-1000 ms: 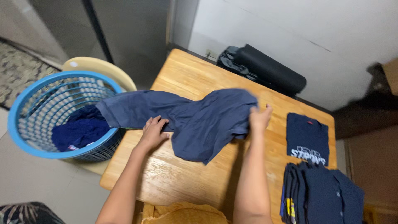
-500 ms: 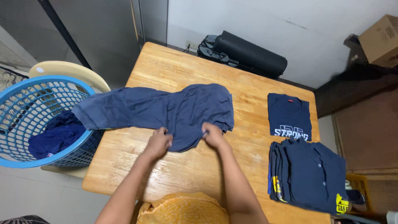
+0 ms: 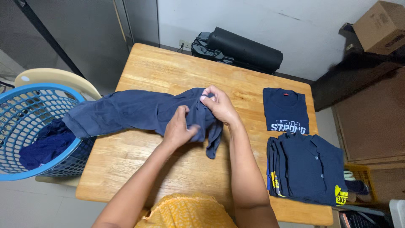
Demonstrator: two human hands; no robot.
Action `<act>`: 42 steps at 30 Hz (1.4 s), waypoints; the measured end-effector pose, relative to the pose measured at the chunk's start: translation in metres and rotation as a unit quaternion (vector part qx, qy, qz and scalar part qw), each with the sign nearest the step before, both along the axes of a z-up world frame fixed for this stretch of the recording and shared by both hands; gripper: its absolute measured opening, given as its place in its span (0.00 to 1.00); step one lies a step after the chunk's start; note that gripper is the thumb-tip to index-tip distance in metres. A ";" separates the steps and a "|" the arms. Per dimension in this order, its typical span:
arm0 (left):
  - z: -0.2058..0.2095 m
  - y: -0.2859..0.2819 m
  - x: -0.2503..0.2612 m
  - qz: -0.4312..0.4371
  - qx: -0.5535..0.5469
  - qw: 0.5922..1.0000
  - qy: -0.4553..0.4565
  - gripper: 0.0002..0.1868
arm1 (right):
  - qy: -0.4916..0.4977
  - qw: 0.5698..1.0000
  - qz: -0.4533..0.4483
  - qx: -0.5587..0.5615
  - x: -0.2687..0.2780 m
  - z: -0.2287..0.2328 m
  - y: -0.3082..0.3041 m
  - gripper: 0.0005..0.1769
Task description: The person folds several dark-colored shirts on a wooden table, smoothing and aligning each piece before stacking them. The person retrieves shirts from a blue laundry basket, folds them one by one, and places the finished stack on the table.
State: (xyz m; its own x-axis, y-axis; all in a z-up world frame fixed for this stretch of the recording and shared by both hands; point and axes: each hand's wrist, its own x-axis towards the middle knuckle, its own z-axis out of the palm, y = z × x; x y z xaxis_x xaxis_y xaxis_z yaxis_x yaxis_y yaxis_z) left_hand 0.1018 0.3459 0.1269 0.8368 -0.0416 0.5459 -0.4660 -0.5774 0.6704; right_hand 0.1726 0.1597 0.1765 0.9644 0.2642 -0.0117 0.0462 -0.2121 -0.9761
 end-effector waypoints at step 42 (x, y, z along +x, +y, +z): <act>-0.033 -0.008 0.056 0.026 0.174 0.964 0.198 0.56 | 0.184 0.963 0.147 0.132 0.020 -0.091 -0.028 0.19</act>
